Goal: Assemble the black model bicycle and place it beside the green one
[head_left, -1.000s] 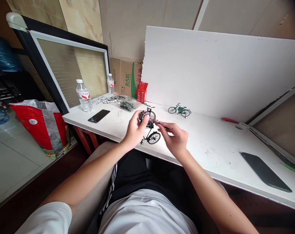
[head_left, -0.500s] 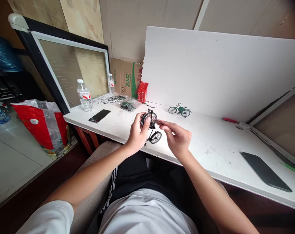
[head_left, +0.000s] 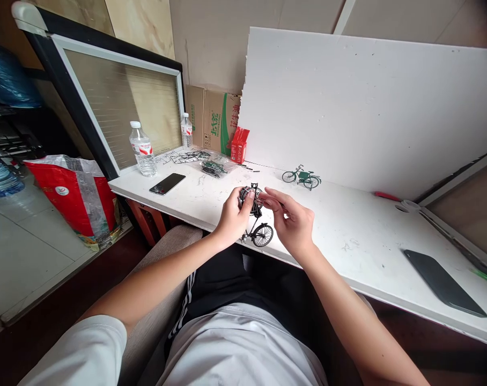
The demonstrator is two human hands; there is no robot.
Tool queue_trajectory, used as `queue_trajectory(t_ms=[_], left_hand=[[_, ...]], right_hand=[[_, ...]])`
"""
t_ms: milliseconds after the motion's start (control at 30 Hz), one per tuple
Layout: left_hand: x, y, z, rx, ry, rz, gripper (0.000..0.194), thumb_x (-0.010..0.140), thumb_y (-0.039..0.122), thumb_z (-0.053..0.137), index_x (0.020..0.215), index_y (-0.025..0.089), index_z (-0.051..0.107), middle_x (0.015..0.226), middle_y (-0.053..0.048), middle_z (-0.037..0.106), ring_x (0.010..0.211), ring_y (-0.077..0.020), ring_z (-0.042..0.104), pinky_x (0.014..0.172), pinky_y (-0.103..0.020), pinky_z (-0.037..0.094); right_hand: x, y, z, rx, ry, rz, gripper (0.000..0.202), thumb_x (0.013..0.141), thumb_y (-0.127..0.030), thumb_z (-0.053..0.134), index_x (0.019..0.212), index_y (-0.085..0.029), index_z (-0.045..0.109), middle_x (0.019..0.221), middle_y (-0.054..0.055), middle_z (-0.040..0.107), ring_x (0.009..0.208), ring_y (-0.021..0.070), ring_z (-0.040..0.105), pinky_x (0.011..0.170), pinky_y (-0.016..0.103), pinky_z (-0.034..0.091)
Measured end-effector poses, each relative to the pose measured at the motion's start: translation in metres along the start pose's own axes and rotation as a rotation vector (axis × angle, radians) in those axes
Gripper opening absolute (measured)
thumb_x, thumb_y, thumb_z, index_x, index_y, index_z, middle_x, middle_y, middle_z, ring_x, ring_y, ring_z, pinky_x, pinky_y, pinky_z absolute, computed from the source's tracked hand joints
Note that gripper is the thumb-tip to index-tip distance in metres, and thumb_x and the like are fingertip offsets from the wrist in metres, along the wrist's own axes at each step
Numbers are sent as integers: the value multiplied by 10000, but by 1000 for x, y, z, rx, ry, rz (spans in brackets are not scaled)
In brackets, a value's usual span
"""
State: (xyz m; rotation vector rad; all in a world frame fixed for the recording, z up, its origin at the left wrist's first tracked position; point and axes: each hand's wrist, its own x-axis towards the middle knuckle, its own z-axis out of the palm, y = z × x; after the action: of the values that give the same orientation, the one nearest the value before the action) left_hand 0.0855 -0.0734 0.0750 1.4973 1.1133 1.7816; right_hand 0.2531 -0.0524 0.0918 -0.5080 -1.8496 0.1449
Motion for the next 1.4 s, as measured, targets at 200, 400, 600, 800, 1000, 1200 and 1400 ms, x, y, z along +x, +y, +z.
queue_trajectory(t_ms=[200,400,600,800,1000,1200,1400], left_hand=[[3,2,-2,8,-12,-45,315,1068,527,649,1078,212,642,1027,-65,724,944,-214,645,888,-305,466],[2,6,-1,30,-51,-31,303,1098,506,601,1111,208,649,1052,-70,735,967,-216,658,913,-311,478],[0,1,3,39,-58,-55,282,1104,475,600,1132,198,647,1105,-92,762,1031,-231,689,959,-332,500],[-1,-1,2,13,-98,-87,333,1088,523,615,1133,197,665,1093,-94,766,1022,-241,701,938,-335,512],[0,-1,-1,104,-97,-85,342,1100,528,588,1150,199,666,1066,-90,766,972,-235,703,886,-328,514],[1,-3,-3,167,-103,-90,281,1105,469,583,1074,202,666,1021,-82,773,941,-229,711,886,-328,533],[3,-5,-3,164,-154,-106,260,1100,444,581,1108,204,682,1055,-90,787,989,-247,728,936,-350,543]], right_hand=[[4,-2,-5,109,-125,53,261,1143,-233,479,1368,-314,583,1222,47,844,1151,219,836,968,423,735],[10,-1,-15,139,-194,113,277,1164,-306,482,1440,-330,494,1168,48,826,1046,219,835,922,425,710],[15,-2,-20,-258,-194,-90,302,1182,-357,376,1273,-265,648,1052,104,765,965,279,693,792,423,590],[13,2,-15,-341,-182,-129,238,1175,-272,400,1312,-261,594,1095,99,765,839,247,638,627,365,470],[10,10,-12,-330,-157,-181,184,1165,-208,432,1325,-266,502,1117,93,747,824,229,589,640,346,446],[9,16,-13,-326,-242,-224,272,1156,-183,368,1408,-258,441,1213,135,718,885,265,560,661,380,452],[11,19,-14,-301,-243,-301,371,1119,-129,403,1466,-257,367,1225,144,679,896,278,542,788,450,515]])
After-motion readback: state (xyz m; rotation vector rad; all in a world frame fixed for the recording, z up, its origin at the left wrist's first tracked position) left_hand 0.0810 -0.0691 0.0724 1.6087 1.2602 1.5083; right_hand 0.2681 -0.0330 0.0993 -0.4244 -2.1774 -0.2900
